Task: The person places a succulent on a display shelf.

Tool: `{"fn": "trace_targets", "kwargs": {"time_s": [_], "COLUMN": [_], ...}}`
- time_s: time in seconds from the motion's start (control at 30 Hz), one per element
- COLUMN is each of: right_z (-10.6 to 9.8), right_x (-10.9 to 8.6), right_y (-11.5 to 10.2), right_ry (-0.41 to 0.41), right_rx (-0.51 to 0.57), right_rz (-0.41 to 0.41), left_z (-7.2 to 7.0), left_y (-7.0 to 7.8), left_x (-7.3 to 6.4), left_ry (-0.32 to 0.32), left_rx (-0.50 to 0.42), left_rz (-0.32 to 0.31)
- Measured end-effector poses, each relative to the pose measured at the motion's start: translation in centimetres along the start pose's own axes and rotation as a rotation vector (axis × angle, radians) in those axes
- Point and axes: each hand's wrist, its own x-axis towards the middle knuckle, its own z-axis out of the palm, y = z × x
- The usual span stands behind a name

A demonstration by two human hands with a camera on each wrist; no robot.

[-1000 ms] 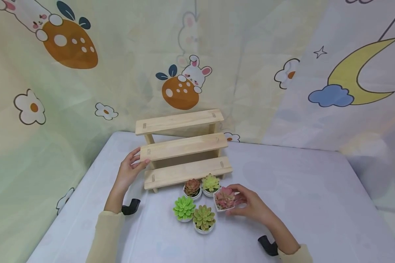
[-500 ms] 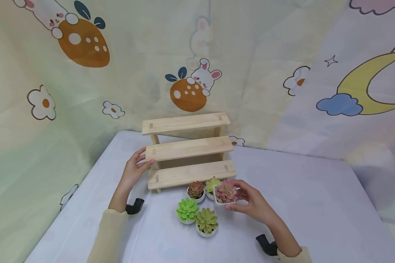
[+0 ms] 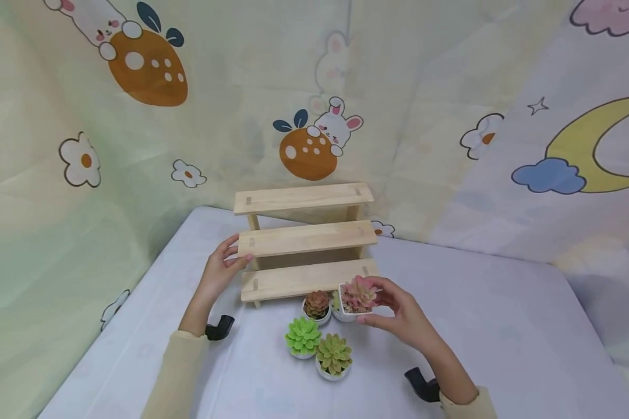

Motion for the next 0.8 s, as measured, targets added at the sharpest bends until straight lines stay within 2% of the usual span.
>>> {"fn": "trace_targets", "kwargs": {"time_s": [0.23, 0.53, 0.8], "right_z": [0.2, 0.7, 1.3], "right_x": [1.4, 4.2, 6.1], "right_y": [-0.7, -2.2, -3.3], "right_ry": [0.018, 0.025, 0.036], "right_rx": [0.014, 0.02, 0.026], "right_rz": [0.0, -0.021, 0.031], "left_z": [-0.2, -0.1, 0.0], "left_y": [-0.1, -0.1, -0.2], "left_x": [0.0, 0.1, -0.1], "left_ry": [-0.001, 0.0, 0.005], "left_rx": [-0.002, -0.018, -0.03], "left_rz": [0.0, 0.005, 0.017]}}
